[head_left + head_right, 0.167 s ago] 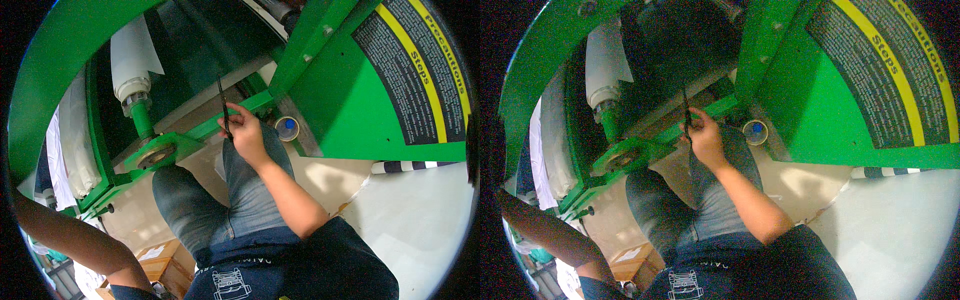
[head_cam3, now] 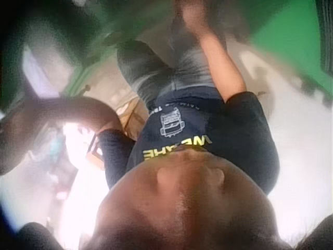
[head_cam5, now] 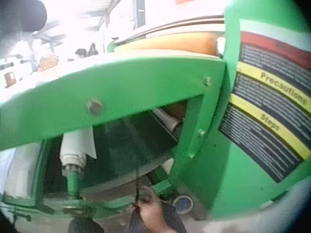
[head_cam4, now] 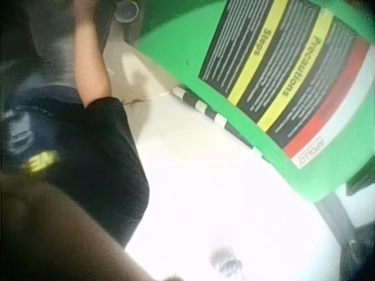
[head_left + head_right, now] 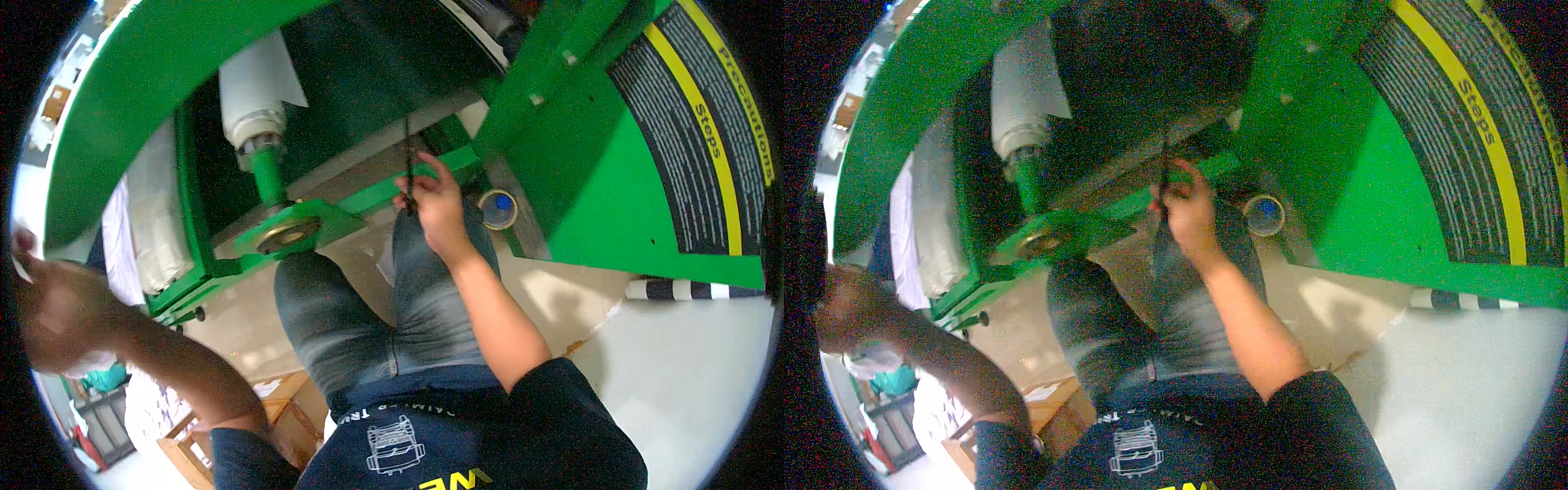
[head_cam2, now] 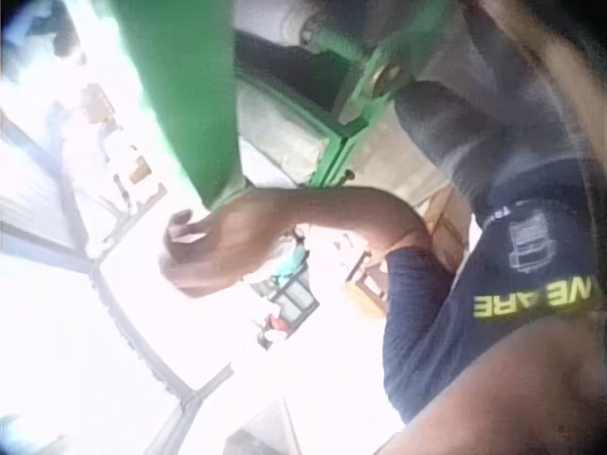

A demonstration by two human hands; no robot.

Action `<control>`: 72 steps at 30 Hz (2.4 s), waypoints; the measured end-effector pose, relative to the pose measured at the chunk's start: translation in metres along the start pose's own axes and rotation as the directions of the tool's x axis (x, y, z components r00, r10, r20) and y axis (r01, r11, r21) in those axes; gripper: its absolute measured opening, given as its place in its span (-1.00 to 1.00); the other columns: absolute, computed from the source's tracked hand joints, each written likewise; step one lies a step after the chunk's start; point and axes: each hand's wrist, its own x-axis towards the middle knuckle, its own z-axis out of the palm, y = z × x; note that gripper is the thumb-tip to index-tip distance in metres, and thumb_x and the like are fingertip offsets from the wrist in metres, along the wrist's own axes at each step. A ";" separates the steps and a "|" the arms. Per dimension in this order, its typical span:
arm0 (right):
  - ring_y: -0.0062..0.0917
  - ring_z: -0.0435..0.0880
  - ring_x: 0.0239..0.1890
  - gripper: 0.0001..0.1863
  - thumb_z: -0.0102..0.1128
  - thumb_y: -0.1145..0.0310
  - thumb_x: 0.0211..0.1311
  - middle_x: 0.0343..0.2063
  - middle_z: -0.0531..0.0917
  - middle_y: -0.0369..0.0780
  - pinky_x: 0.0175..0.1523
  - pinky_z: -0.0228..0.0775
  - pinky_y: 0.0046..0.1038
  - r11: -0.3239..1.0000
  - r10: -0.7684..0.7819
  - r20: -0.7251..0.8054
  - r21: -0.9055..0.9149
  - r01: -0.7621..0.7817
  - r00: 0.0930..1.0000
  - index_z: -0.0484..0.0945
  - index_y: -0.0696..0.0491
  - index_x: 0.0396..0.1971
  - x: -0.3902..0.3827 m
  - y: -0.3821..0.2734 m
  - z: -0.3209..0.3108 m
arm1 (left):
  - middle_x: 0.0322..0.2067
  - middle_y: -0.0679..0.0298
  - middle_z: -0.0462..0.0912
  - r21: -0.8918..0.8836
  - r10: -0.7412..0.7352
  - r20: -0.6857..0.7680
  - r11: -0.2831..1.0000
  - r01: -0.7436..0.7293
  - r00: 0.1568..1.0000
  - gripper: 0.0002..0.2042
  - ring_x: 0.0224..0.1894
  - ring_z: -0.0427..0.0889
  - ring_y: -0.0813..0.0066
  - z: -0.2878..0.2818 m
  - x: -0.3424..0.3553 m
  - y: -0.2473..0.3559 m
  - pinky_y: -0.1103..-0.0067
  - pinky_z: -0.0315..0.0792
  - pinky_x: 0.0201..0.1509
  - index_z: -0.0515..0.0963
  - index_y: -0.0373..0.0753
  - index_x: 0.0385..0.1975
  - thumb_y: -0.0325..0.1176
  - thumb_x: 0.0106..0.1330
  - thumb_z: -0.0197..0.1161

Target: The person smooths a large white fabric sheet over a green roller machine, uses shears to cut the end of the fabric, and then applies tape to a smaller roller underneath to secure a printed sheet.

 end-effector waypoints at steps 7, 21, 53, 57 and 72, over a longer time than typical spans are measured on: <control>-0.44 0.78 -0.17 -0.41 0.27 0.57 0.42 -0.14 0.80 -0.13 -0.05 0.66 -0.38 0.958 0.122 0.056 -0.267 -0.103 0.991 0.42 0.21 0.43 -0.036 -0.059 -0.016 | -0.18 0.26 0.65 -0.302 -0.806 0.311 0.418 0.857 0.503 -0.86 -0.19 0.54 0.51 0.061 -0.253 0.055 0.53 0.44 -0.07 0.60 -0.32 -0.02 -0.41 0.62 0.17; -0.06 0.80 -0.09 -0.64 0.50 0.29 0.28 -0.14 0.77 0.01 0.05 0.67 -0.12 -0.152 0.357 0.385 -0.875 0.459 0.851 0.74 0.22 -0.04 -0.181 -0.154 -0.014 | 0.02 0.06 0.72 -0.591 -0.757 0.626 -0.306 0.746 0.185 -0.74 0.06 0.73 0.20 0.171 -0.345 -0.041 0.38 0.64 0.16 0.54 -0.33 0.17 -0.42 0.58 0.23; -0.21 0.66 0.19 -0.52 0.07 0.02 0.70 0.29 0.63 -0.18 0.22 0.66 -0.02 0.872 -0.281 0.279 -0.325 0.366 0.918 0.44 -0.08 0.42 0.410 0.259 -0.176 | 0.30 -0.11 0.55 -0.392 -0.656 0.709 -0.673 0.627 -0.260 -0.52 -0.06 0.75 0.13 0.240 -0.365 -0.116 0.29 0.80 0.07 0.37 -0.46 0.45 -0.27 0.72 0.13; -0.23 0.69 0.13 -0.56 0.02 0.12 0.72 0.26 0.64 -0.16 0.22 0.69 -0.06 0.838 -0.222 0.327 -0.417 0.351 0.919 0.43 -0.03 0.42 0.457 0.216 -0.255 | -0.08 -0.07 0.70 -0.378 -0.662 0.702 -0.659 0.650 -0.262 -0.59 -0.31 0.78 0.16 0.264 -0.359 -0.092 0.32 0.84 -0.07 0.43 -0.61 0.29 -0.41 0.64 0.24; -0.22 0.71 0.17 -0.60 0.17 0.27 0.67 0.27 0.63 -0.17 0.27 0.69 -0.06 0.936 0.327 -0.134 0.180 -0.302 0.935 0.47 -0.07 0.39 0.252 0.104 -0.106 | -0.25 -0.33 0.73 -0.502 -0.698 0.681 -0.665 0.553 -0.221 -0.65 -0.23 0.85 -0.09 0.164 -0.347 -0.045 0.23 0.83 -0.12 0.50 -0.67 0.03 -0.45 0.52 0.41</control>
